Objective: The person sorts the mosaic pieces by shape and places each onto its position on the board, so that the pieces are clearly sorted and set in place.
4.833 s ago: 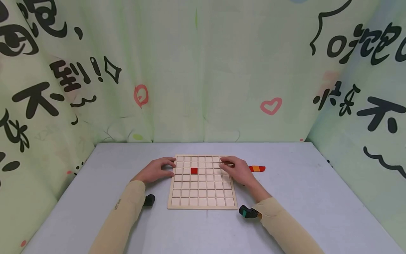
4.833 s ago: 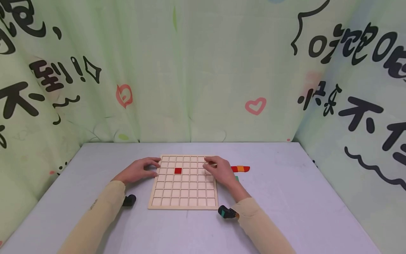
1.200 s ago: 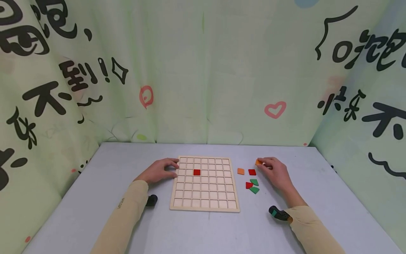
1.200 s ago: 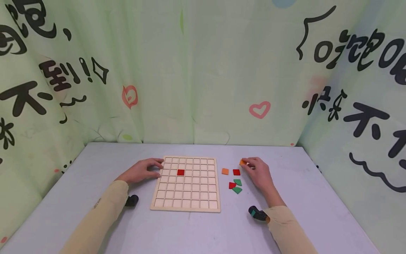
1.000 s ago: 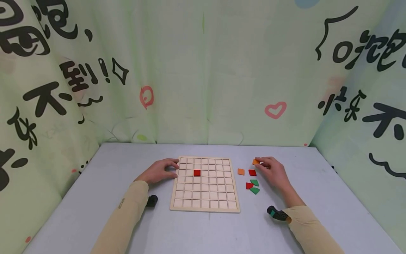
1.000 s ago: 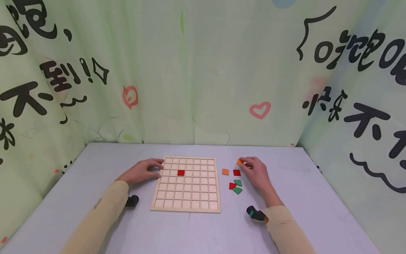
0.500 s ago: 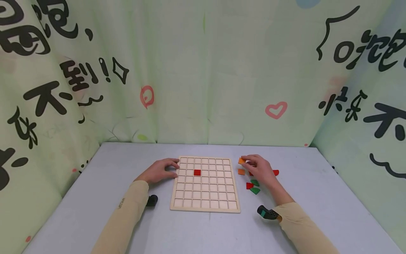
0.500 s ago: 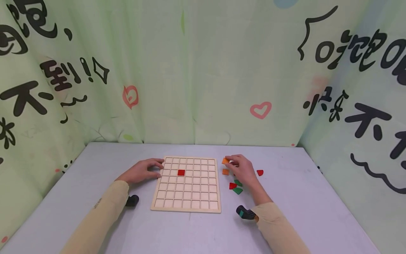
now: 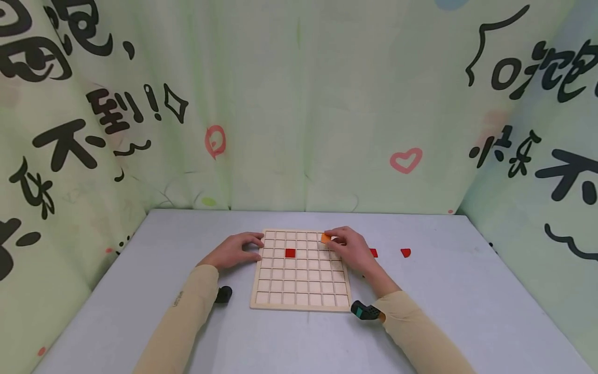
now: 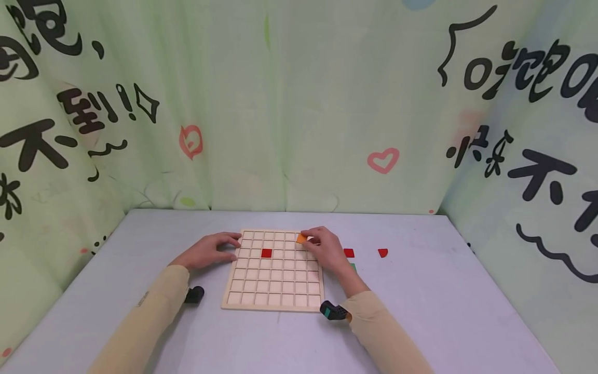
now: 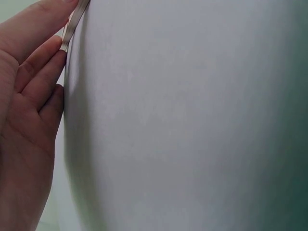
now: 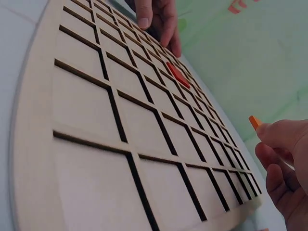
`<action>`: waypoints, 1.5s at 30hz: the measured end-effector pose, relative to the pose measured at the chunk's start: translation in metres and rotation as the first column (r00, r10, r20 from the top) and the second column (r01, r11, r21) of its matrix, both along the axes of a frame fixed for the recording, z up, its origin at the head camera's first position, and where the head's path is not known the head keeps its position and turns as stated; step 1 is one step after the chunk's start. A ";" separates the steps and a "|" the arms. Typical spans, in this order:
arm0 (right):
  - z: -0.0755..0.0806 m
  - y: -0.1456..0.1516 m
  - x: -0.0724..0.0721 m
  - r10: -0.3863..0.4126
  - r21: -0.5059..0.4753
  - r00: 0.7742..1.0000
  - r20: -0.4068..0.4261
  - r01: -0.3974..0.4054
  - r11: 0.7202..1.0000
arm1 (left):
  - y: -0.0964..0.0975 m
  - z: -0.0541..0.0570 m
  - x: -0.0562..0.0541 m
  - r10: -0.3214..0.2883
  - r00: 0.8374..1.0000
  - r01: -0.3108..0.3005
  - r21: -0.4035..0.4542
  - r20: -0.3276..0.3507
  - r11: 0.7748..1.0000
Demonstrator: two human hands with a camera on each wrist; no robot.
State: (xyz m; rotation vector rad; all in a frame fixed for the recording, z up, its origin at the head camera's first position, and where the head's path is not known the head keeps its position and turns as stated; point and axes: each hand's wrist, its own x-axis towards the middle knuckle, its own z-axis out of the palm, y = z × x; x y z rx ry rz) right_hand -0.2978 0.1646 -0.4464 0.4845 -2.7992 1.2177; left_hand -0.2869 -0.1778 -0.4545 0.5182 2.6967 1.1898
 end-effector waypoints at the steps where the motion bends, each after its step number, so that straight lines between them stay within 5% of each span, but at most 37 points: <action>1: 0.000 -0.004 0.000 0.015 -0.003 1.000 -0.004 -0.015 1.000 | 0.000 0.000 0.000 -0.005 1.000 0.005 0.003 0.000 1.000; 11: 0.003 -0.027 0.004 0.122 -0.005 0.992 -0.034 -0.122 0.993 | 0.001 -0.003 -0.002 -0.003 1.000 0.003 -0.008 -0.009 1.000; 20: -0.001 -0.035 0.006 0.075 -0.014 0.996 0.042 -0.075 0.997 | -0.001 -0.004 -0.003 -0.012 1.000 0.012 -0.008 -0.009 1.000; 33: -0.002 -0.042 0.008 0.155 0.014 0.984 0.090 -0.157 0.988 | 0.000 -0.002 -0.001 -0.006 1.000 0.006 -0.006 0.001 1.000; 45: -0.006 -0.047 0.005 0.187 0.128 0.982 0.024 -0.189 0.974 | 0.000 -0.002 -0.001 -0.011 1.000 0.011 -0.001 -0.003 1.000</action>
